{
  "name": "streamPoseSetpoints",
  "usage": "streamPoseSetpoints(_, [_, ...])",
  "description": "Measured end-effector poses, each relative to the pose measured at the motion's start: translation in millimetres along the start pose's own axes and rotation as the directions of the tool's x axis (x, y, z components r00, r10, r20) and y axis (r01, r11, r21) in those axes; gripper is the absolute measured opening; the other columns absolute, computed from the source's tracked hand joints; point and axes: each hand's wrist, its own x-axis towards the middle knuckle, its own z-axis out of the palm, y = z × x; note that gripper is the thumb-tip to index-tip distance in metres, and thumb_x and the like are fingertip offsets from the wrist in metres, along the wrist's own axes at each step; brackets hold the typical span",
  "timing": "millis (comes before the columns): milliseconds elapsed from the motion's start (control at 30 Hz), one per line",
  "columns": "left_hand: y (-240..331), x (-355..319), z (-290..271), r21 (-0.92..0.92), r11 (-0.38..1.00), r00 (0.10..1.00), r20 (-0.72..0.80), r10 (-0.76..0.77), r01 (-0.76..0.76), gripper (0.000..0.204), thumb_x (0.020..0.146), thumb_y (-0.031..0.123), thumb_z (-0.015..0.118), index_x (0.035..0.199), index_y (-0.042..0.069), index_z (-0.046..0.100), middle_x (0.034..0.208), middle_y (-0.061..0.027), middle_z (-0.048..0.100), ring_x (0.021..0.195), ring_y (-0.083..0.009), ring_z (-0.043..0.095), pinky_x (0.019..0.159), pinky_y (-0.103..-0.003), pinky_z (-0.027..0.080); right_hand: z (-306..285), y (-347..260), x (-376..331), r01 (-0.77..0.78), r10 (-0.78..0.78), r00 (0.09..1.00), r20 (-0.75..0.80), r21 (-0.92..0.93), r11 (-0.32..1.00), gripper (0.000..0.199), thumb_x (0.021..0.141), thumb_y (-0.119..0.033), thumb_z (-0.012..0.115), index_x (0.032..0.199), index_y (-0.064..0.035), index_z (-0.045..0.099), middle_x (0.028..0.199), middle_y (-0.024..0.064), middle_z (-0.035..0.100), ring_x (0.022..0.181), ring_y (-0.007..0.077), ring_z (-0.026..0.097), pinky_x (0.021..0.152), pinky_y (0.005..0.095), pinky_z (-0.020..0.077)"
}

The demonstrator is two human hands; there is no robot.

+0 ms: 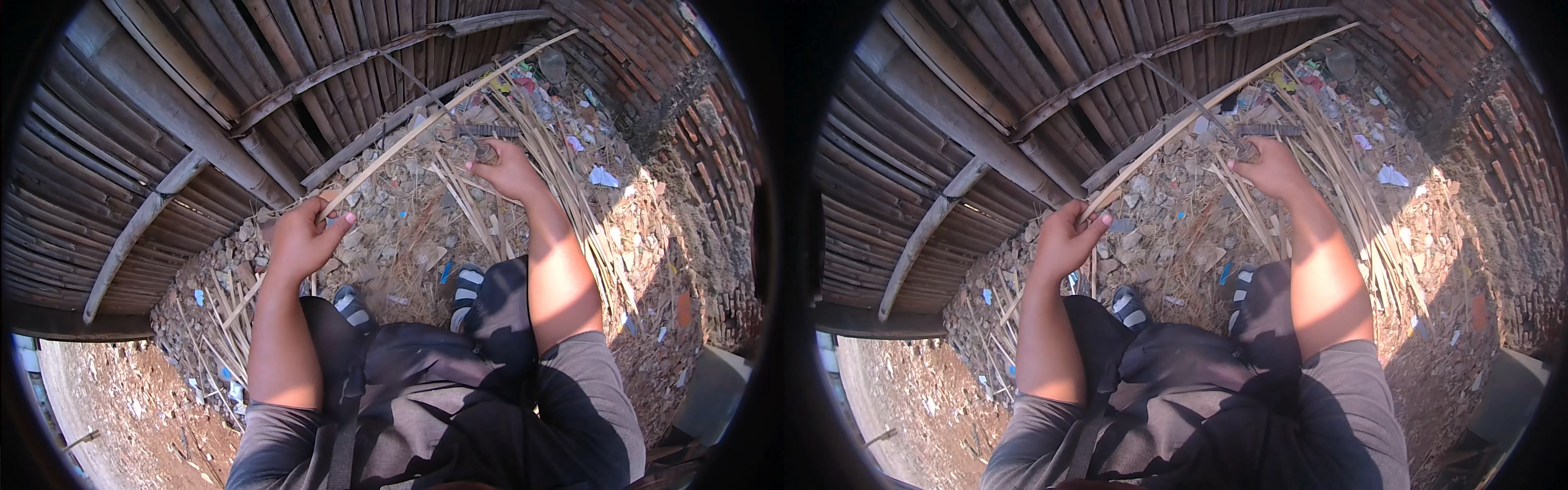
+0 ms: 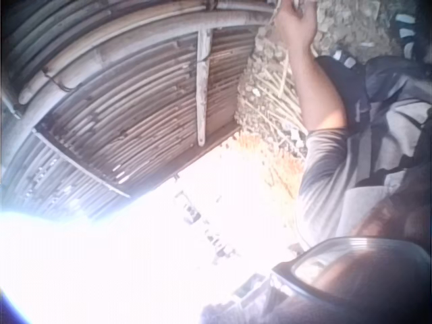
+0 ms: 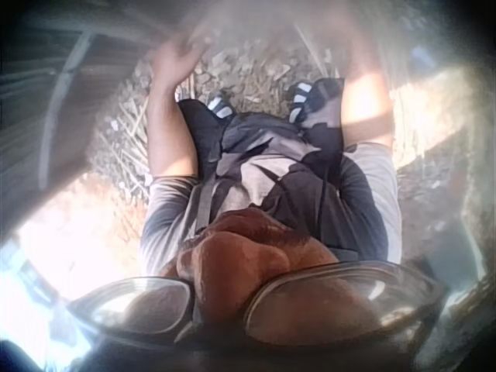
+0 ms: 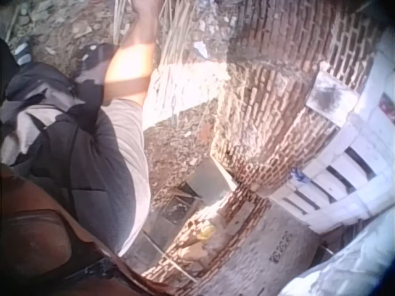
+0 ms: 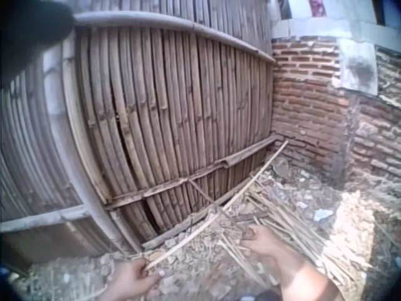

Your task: The person shaves a bamboo strip using a knife, sets it aside to pick up another bamboo strip from the pile, and continues shaving it with the knife.

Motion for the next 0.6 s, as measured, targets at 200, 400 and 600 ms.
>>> streamPoseSetpoints(200, [19,-3,7,0.068,0.998,1.000,-0.003,0.003,-0.002,0.045,0.085,0.043,0.082,0.098,0.001,0.071,0.065,-0.0065,0.060,0.060,-0.0191,0.060,0.059,-0.035,0.047,2,-16,-9,-0.018,0.022,0.999,0.034,-0.107,0.994,0.051,0.084,-0.031,0.082,0.126,-0.0048,0.070,0.110,0.0205,0.075,0.103,0.0347,0.072,0.092,0.0414,0.0542])
streamPoseSetpoints(400, [15,-3,18,0.102,0.994,0.999,0.013,-0.036,0.034,0.040,0.088,0.040,0.082,0.098,0.002,0.070,0.062,-0.0023,0.054,0.061,-0.0123,0.051,0.059,-0.033,0.043,20,-53,-7,0.117,-0.052,0.976,0.212,-0.307,0.944,0.048,0.083,-0.037,0.081,0.119,-0.0068,0.073,0.109,0.0228,0.073,0.105,0.0412,0.069,0.092,0.0471,0.0543])
streamPoseSetpoints(600, [18,-2,21,0.190,0.981,0.999,-0.031,0.042,-0.035,0.045,0.086,0.044,0.082,0.097,0.002,0.072,0.062,-0.0069,0.058,0.058,-0.0199,0.059,0.058,-0.036,0.047,-17,5,3,-0.021,0.022,1.000,0.007,-0.079,0.997,0.050,0.082,-0.039,0.082,0.119,-0.0062,0.073,0.109,0.0214,0.074,0.105,0.0388,0.071,0.093,0.0451,0.0545])
